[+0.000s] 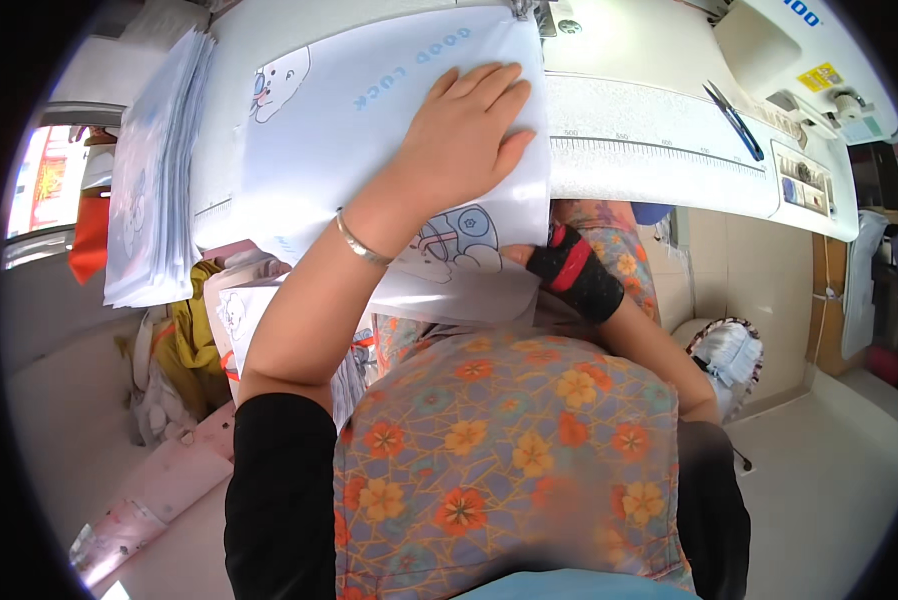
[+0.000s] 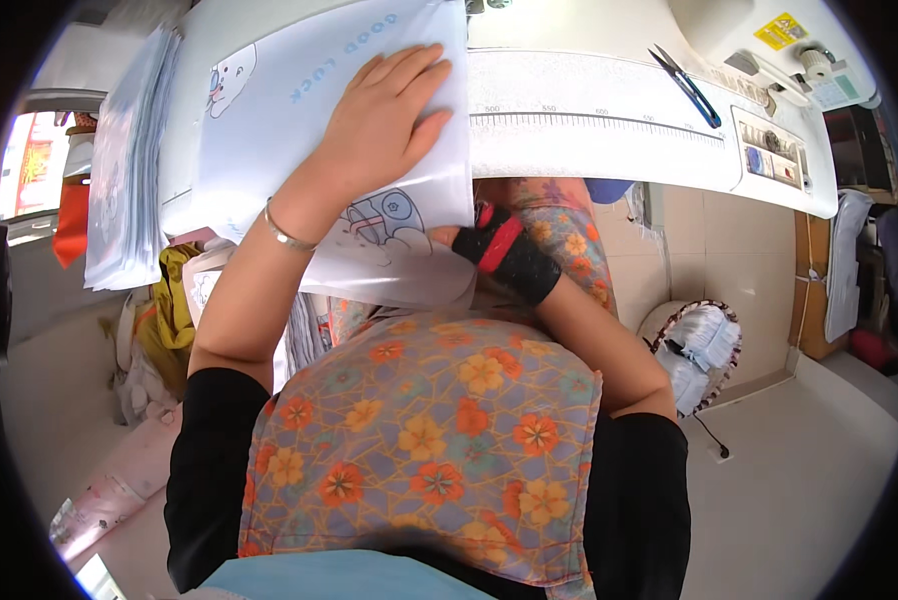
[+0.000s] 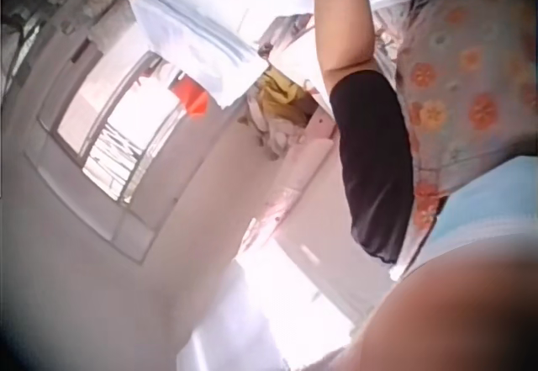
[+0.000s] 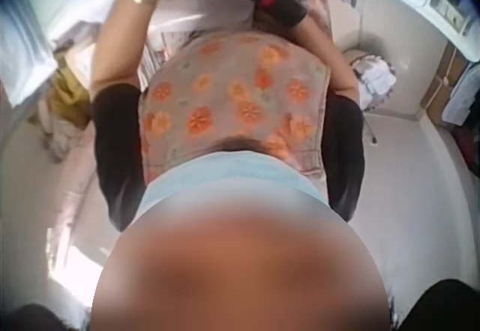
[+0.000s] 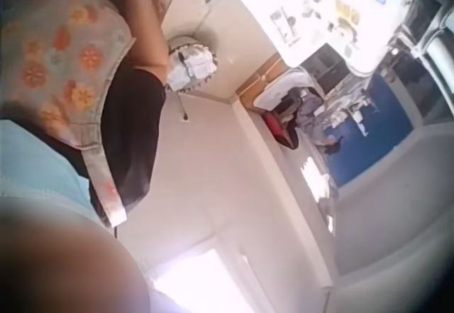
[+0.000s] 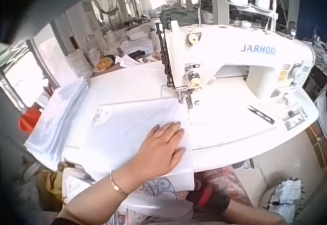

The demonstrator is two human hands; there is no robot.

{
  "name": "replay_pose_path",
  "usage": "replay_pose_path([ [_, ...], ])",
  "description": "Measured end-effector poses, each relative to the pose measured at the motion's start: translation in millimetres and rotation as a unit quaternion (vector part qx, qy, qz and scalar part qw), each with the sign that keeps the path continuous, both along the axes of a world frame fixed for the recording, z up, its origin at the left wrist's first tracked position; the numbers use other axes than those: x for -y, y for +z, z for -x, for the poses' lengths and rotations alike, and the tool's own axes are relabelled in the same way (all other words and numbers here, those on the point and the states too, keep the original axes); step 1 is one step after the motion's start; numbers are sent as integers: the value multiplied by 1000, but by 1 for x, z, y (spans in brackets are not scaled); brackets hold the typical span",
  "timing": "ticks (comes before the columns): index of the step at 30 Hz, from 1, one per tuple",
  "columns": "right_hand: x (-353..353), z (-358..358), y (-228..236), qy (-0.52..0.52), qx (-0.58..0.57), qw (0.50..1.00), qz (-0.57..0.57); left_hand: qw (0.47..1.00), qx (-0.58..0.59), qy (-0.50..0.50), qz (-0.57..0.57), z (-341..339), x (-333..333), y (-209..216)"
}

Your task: Using an industrial sewing machine to stitch the edges of printed fabric panels to create bags or pillowcases.

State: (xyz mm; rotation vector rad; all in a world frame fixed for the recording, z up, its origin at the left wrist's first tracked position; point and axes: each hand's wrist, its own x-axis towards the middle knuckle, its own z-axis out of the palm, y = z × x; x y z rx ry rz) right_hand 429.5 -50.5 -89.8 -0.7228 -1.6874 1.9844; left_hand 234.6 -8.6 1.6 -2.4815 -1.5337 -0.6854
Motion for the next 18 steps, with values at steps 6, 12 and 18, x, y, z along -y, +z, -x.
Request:
replay_pose_path([
  [6,12,-7,27,-12,98,995,-32,1000,-3,5,-5,6,-10,3],
  [12,4,2,42,-73,111,991,-1,999,-10,7,29,2,-20,9],
  [18,-2,2,43,-86,126,977,-150,1000,22,19,-9,-8,-17,3],
])
